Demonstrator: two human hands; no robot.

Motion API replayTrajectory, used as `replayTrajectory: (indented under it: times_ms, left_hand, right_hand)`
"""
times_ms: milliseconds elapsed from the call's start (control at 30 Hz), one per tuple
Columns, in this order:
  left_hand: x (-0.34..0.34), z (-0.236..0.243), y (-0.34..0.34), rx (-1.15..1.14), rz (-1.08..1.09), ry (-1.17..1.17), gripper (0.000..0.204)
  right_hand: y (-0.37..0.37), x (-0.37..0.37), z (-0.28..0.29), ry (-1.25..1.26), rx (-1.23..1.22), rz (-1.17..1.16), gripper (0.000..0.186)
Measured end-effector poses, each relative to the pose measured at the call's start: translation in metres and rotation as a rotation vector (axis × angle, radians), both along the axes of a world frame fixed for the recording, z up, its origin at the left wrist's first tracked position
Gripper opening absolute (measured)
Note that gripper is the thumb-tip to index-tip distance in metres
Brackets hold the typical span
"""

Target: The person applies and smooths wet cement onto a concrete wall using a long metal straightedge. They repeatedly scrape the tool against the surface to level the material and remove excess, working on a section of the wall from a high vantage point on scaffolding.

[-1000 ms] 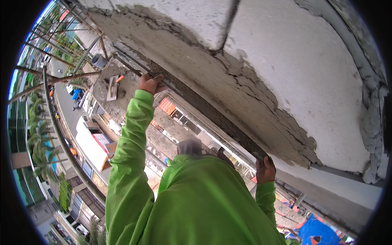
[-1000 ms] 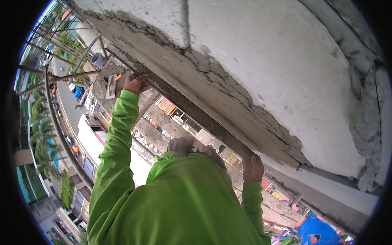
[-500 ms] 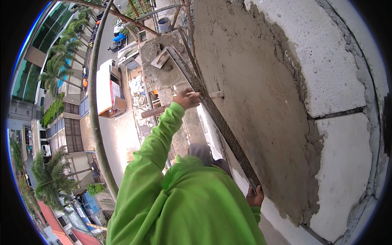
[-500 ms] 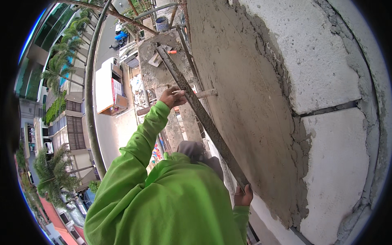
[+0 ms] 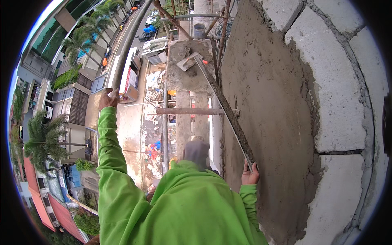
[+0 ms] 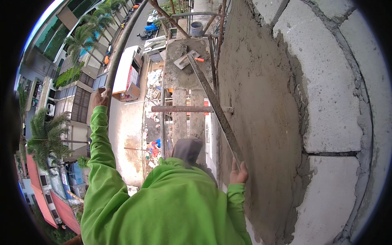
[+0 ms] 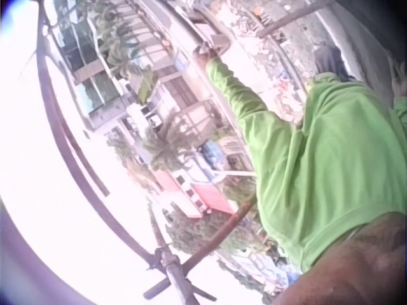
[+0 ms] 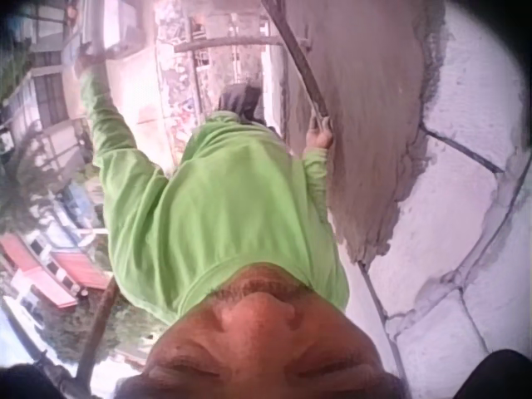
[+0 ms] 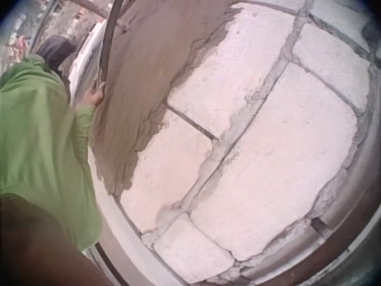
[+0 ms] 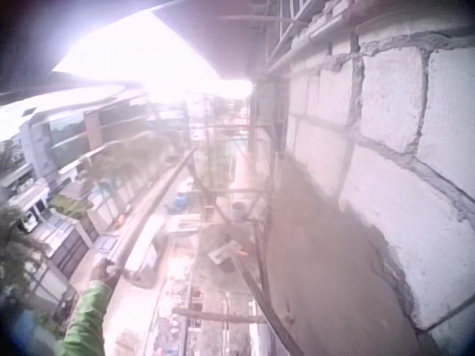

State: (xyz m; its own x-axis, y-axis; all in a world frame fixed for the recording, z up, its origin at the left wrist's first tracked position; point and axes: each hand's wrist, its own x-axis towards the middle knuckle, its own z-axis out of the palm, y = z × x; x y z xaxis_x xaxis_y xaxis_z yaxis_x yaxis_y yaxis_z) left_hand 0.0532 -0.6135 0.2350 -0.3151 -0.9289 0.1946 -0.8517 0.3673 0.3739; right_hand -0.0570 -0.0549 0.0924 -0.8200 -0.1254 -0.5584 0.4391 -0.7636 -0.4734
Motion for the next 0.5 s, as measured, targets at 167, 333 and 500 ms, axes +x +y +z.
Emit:
replayTrajectory:
  times_ms: [167, 333, 500]
  left_hand:
    - [-0.007, -0.032, -0.066, 0.045, 0.057, -0.083, 0.054]
    - [-0.054, -0.056, -0.109, 0.186, 0.047, -0.177, 0.065]
    - [-0.069, -0.070, -0.133, 0.135, 0.073, -0.290, 0.063]
  right_hand:
    - [-0.051, -0.074, -0.017, 0.099, 0.090, 0.044, 0.025]
    - [-0.147, -0.170, -0.012, 0.113, 0.259, 0.089, 0.020]
    - [-0.276, -0.288, -0.024, 0.111, 0.526, 0.046, 0.024]
